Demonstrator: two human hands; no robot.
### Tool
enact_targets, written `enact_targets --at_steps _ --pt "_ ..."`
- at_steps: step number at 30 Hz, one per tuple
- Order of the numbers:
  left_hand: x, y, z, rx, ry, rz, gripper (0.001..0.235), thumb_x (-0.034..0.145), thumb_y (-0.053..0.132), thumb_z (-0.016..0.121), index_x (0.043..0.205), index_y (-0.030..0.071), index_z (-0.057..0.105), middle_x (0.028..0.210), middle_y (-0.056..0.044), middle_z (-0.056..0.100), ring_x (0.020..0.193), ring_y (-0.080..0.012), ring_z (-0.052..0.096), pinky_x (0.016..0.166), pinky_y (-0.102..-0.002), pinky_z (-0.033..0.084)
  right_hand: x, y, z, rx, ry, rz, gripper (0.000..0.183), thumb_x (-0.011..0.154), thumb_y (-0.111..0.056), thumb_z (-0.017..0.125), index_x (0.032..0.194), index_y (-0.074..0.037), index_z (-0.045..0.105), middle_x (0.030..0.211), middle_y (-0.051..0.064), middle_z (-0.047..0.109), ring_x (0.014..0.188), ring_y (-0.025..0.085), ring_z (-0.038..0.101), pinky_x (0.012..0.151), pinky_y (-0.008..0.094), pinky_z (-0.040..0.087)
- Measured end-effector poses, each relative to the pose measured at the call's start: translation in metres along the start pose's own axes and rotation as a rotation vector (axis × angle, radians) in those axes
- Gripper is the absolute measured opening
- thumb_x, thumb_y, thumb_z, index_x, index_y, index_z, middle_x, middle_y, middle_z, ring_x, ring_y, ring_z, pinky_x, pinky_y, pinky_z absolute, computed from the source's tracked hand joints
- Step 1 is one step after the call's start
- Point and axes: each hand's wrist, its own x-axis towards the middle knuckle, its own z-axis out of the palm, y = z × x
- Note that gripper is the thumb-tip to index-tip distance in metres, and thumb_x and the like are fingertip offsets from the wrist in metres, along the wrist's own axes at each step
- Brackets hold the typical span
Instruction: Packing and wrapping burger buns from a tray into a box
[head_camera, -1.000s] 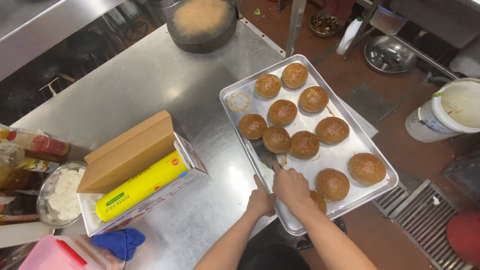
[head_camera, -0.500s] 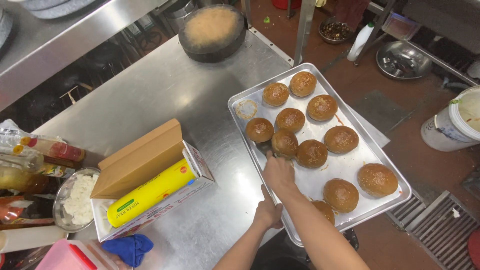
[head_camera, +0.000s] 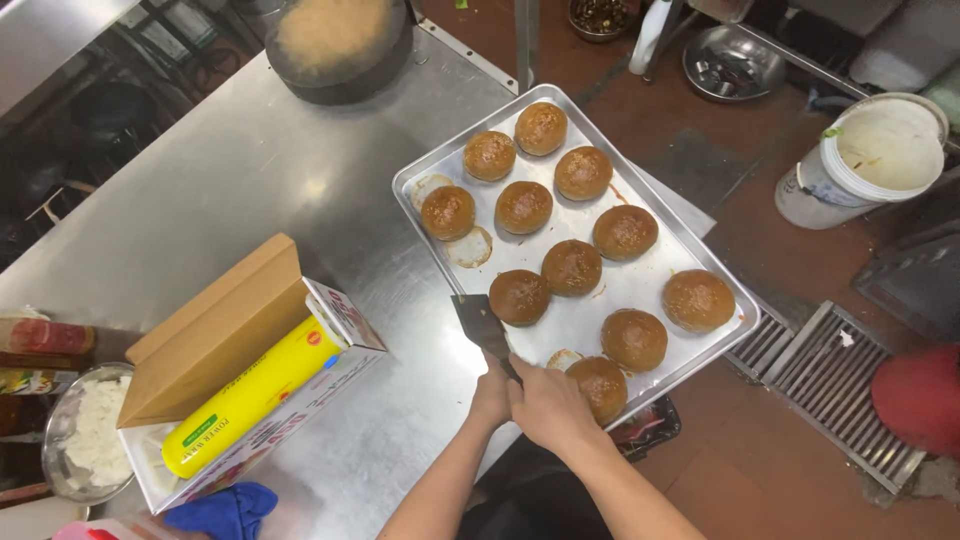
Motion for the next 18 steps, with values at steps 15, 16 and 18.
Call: enact_targets --at_steps 15,16,18 --pt "-0.030 0.047 -0.006 0.049 0.041 -0.086 0.066 0.101 0.021 0.049 0.150 -0.003 0.012 0.094 -0.025 0.073 0.059 -0.0307 0.075 0.067 -0.039 0.069 -0.054 0.061 -0.025 -0.269 0.182 0.301 0.043 0.092 -0.034 0.054 0.129 -0.019 0.072 0.111 0.023 0.075 0.107 0.049 0.071 0.089 0.058 0.058" --pt "-0.027 0.045 -0.002 0.059 0.050 -0.093 0.063 0.101 0.020 0.046 0.149 -0.002 0.011 0.092 -0.025 0.073 0.057 -0.0302 0.074 0.065 -0.037 0.069 -0.040 0.067 -0.018 -0.310 0.203 0.241 0.041 0.091 -0.027 0.056 0.123 -0.010 0.074 0.102 0.027 0.075 0.100 0.051 0.072 0.081 0.059 0.060" --pt "-0.029 0.039 0.001 0.042 0.025 -0.071 0.063 0.100 0.019 0.044 0.148 -0.002 0.008 0.089 -0.024 0.072 0.057 -0.0306 0.074 0.062 -0.037 0.070 -0.014 0.080 0.001 -0.310 0.246 0.214 0.040 0.090 -0.025 0.058 0.120 -0.005 0.073 0.097 0.029 0.074 0.095 0.052 0.072 0.077 0.060 0.060"
